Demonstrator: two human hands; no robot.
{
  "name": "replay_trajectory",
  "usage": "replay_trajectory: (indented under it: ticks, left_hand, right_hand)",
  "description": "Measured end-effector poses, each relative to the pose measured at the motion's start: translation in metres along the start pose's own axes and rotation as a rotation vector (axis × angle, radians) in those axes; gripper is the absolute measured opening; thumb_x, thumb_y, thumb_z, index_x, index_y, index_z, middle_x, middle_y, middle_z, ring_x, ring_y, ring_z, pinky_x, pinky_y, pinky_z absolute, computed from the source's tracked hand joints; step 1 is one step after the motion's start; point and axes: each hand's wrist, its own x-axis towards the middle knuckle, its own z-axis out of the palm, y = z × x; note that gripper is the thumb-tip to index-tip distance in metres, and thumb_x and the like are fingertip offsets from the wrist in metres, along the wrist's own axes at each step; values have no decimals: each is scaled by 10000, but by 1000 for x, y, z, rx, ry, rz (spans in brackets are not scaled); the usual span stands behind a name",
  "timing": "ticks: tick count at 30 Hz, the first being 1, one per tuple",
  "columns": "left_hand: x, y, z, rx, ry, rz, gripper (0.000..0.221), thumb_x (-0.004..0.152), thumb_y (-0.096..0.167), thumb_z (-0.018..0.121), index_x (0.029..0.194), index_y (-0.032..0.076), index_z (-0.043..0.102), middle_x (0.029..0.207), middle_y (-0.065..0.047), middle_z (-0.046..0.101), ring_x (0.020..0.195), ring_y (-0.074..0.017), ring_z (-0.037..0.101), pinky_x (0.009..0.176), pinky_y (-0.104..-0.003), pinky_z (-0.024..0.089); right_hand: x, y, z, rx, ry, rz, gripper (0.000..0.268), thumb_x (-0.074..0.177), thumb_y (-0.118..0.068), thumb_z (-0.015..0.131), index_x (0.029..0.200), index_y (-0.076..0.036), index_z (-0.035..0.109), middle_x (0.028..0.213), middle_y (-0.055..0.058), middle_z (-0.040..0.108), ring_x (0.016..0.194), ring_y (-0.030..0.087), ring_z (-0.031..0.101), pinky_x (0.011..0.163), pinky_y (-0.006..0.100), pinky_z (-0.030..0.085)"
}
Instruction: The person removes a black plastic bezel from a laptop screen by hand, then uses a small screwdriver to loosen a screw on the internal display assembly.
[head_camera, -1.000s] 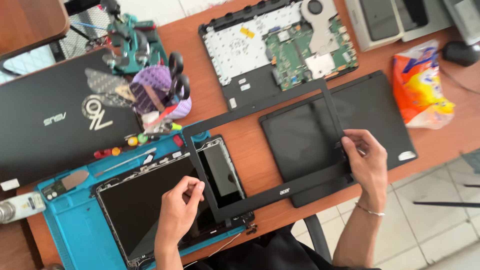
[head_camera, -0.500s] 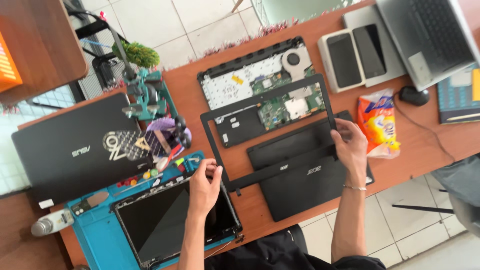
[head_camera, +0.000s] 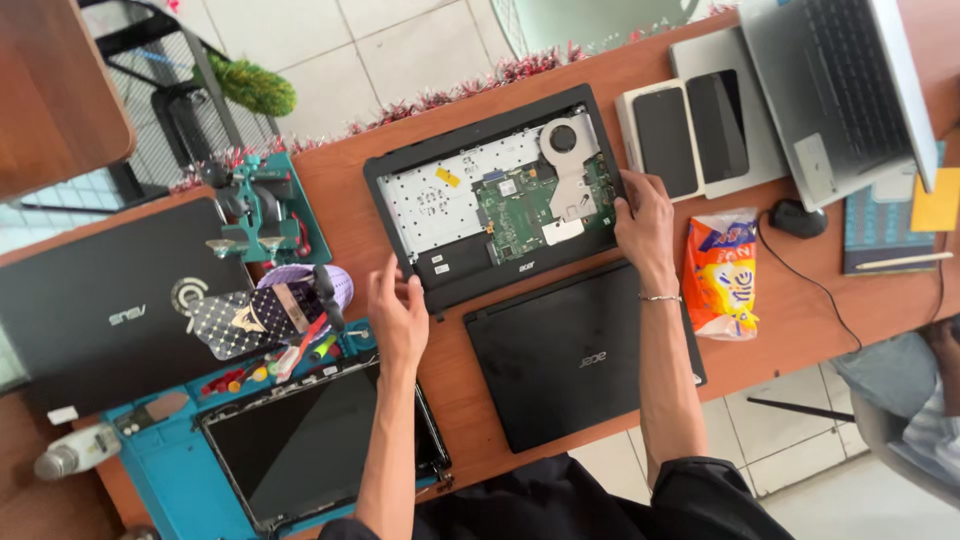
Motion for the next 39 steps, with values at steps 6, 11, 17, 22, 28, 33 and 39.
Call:
replay_trajectory:
  ticks: [6,11,17,22,28,33,39]
  left_hand:
    - [9,-12,3,57,24,24,454,942,35,671,1387,15,582,1020,-103,573,785,-195,646,705,-335,560]
    - [11,-8,2,99,1,15,477,955,85,658,1414,-3,563,1057,-119,586,804,-219,648,733,-359,563]
    - [9,-3,-3,156,-49,1,544,956,131,659,1454,-24,503,1139,-154,573,855,-251,645,785,-402,551]
    - [-8,0,-21,148,-64,71,537,952,130,661,1445,3,490,1175,-154,564,917,-264,640,801,-414,548]
    - [-51,-6,-54,228,-119,-91,193,1095,210,637,984,53,624,851,-132,646,818,-341,648,724,-455,505]
    - [-91,-15,-95,70,-55,-7,194,1017,218,591,971,30,605,801,-163,641,732,-363,644,640,-435,501]
    - [-148,-53,-156,92,69,-94,125,1009,171,627,996,47,629,835,-120,640,705,-288,627,648,-403,515]
  right_hand:
    - [12,14,14,220,-75,90,366,923,97,603,1283,50,640,1228,163,648,1134,251,701,970,327,566]
    - [11,20,16,258,-110,203,387,956,61,581,1341,30,605,1279,176,690,1173,230,692,993,326,554]
    - [4,16,13,200,-94,146,414,975,3,619,1385,32,575,1309,211,669,1196,262,672,1002,354,547]
    - [-28,-24,-8,-29,51,-5,388,945,-22,683,1322,42,619,1235,233,647,1042,294,664,859,392,556]
    - [-84,-43,-5,246,36,131,148,1073,-117,631,1031,21,668,884,88,711,817,148,698,745,298,546]
    - [-133,-72,25,343,-247,160,169,1034,-158,599,992,-10,670,790,27,692,741,97,695,656,244,536]
    - [-192,-109,62,212,-648,132,247,1057,-188,619,928,17,667,746,88,710,693,170,630,633,300,498]
